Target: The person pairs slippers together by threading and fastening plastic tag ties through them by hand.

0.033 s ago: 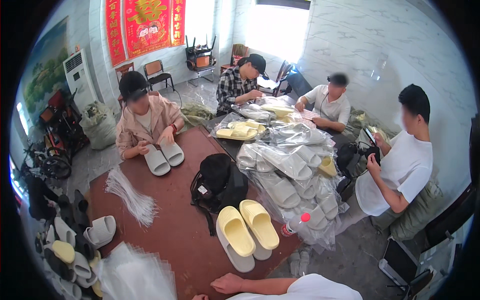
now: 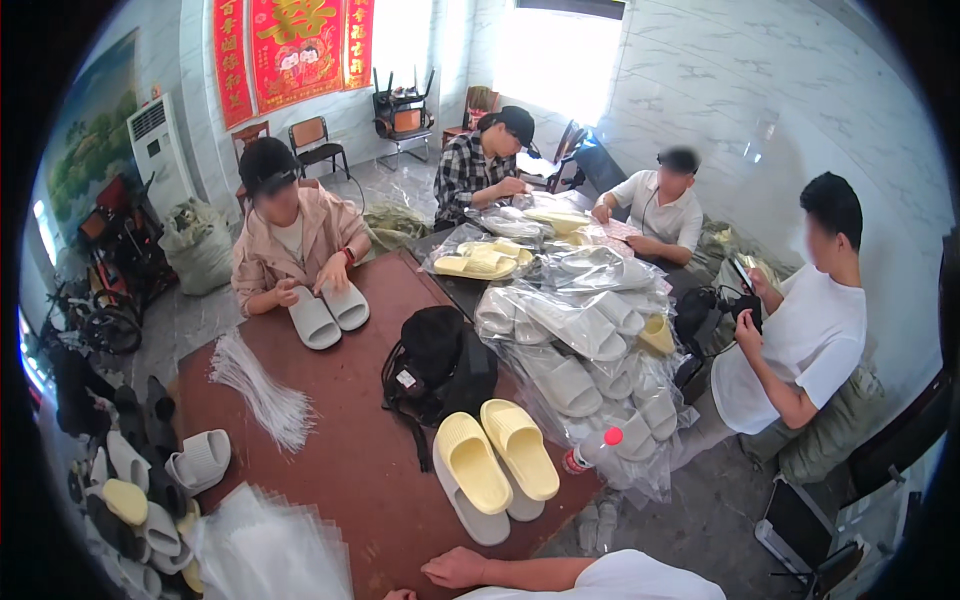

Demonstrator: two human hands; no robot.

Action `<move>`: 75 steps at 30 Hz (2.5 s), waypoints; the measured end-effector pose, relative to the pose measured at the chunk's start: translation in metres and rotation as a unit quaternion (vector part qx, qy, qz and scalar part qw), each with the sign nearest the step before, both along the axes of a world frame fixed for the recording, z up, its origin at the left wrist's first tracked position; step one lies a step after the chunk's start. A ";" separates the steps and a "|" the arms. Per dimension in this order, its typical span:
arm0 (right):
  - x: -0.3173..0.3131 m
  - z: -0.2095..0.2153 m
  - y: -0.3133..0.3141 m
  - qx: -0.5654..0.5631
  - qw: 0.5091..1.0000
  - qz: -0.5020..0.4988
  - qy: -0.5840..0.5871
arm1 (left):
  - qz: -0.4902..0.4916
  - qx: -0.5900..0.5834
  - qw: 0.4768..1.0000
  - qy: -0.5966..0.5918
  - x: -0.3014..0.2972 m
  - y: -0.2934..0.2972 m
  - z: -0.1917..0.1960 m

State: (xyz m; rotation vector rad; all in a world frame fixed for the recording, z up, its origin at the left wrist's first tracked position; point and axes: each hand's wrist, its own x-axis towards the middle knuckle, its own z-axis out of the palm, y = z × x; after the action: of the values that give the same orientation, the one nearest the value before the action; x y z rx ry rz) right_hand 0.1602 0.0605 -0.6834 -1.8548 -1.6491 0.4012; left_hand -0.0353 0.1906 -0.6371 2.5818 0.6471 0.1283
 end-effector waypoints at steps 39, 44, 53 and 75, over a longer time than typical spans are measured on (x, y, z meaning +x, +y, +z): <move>-0.054 -0.065 0.084 -0.049 0.991 -0.120 0.020 | 0.002 -0.123 0.988 -0.093 -0.058 0.093 -0.101; -0.080 -0.070 0.069 0.017 0.990 -0.138 0.031 | -0.001 -0.135 0.987 -0.093 -0.086 0.071 -0.126; -0.142 -0.085 0.015 -0.022 0.995 -0.053 -0.077 | -0.039 -0.060 0.981 -0.178 -0.142 0.017 -0.154; -0.327 -0.108 -0.052 0.059 0.962 -0.125 -0.236 | -0.100 0.057 0.953 -0.281 -0.315 -0.061 -0.201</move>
State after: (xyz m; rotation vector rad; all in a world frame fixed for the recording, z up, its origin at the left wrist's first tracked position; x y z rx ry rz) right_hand -0.1670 0.0086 -0.7917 -2.1434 -1.6520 -0.2639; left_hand -0.3502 0.1297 -0.8377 2.5180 0.1675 0.8164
